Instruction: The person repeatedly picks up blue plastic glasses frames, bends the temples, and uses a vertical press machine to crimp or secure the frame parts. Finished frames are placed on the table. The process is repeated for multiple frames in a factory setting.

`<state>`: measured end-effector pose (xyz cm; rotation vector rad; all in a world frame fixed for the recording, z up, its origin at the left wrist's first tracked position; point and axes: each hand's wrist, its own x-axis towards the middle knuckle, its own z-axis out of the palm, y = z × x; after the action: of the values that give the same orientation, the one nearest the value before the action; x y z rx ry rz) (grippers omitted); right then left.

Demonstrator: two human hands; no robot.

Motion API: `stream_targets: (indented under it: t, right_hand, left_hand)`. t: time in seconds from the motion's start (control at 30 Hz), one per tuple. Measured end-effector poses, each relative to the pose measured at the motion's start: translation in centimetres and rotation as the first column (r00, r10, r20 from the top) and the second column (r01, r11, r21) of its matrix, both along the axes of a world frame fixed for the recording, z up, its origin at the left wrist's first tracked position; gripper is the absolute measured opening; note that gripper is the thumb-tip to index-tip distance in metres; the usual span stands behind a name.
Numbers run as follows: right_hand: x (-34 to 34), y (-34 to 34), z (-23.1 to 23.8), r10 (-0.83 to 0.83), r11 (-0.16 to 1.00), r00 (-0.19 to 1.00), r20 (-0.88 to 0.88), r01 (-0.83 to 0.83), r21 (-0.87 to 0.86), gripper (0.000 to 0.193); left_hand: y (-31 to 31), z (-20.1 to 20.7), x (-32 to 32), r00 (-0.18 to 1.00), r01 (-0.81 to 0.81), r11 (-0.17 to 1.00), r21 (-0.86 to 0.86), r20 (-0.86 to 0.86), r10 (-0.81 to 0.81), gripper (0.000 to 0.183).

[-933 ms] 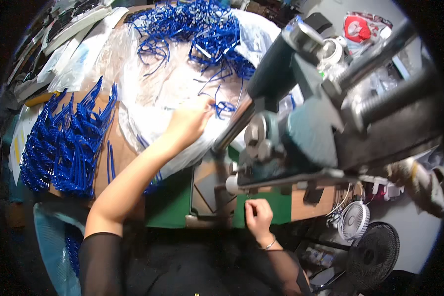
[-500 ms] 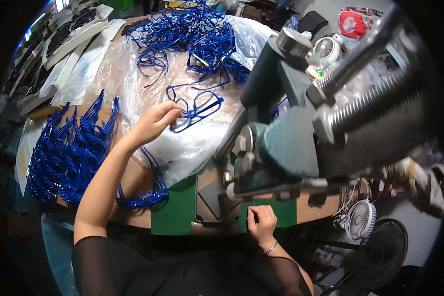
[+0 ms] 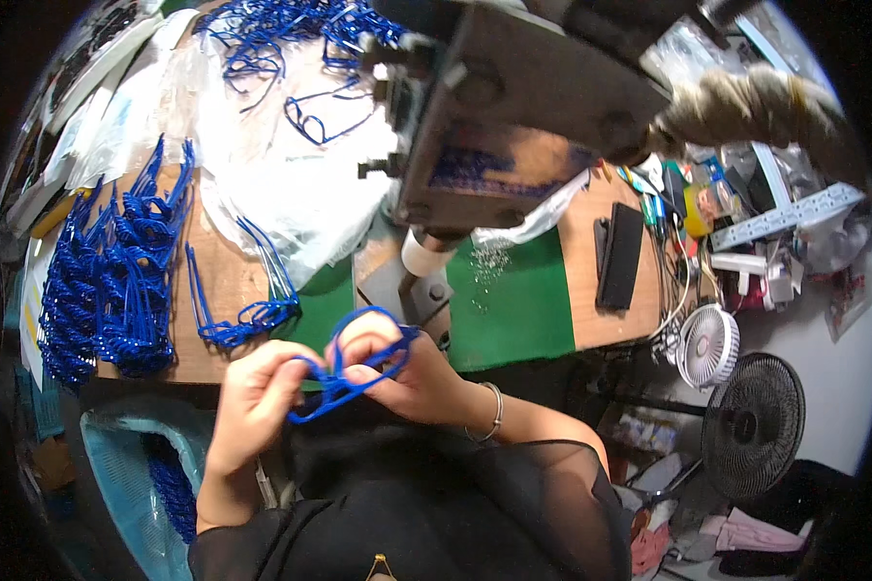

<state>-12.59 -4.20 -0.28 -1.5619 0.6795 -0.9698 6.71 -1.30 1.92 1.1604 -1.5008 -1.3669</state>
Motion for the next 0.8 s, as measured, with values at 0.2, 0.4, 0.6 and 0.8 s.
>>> stream_targets:
  t: [0.2, 0.4, 0.6, 0.8]
  right_hand:
    - [-2.9, 1.2, -1.3, 0.032, 0.99, 0.966, -0.258, -0.067, -0.128, 0.014]
    - [-8.8, 2.0, -2.9, -0.427, 0.904, 0.744, -0.514, 0.363, -0.226, 0.021]
    - [-12.1, 1.3, -8.6, -0.696, 0.676, 0.448, -0.56, 0.673, -0.302, 0.008]
    - [-12.6, 0.5, -8.9, -0.638, 0.75, 0.454, -0.622, 0.549, -0.368, 0.007]
  left_hand:
    - [1.4, 1.3, 2.7, 0.641, 0.305, 0.858, 0.414, -0.755, 0.136, 0.023]
    - [0.8, 2.1, 0.2, 0.71, -0.125, 0.955, 0.27, -0.648, 0.277, 0.049]
    - [0.4, 0.9, -5.0, 0.844, -0.15, 0.979, 0.134, -0.498, 0.198, 0.073]
    - [0.9, -2.3, -6.1, 0.955, 0.081, 0.971, -0.226, -0.262, -0.14, 0.084]
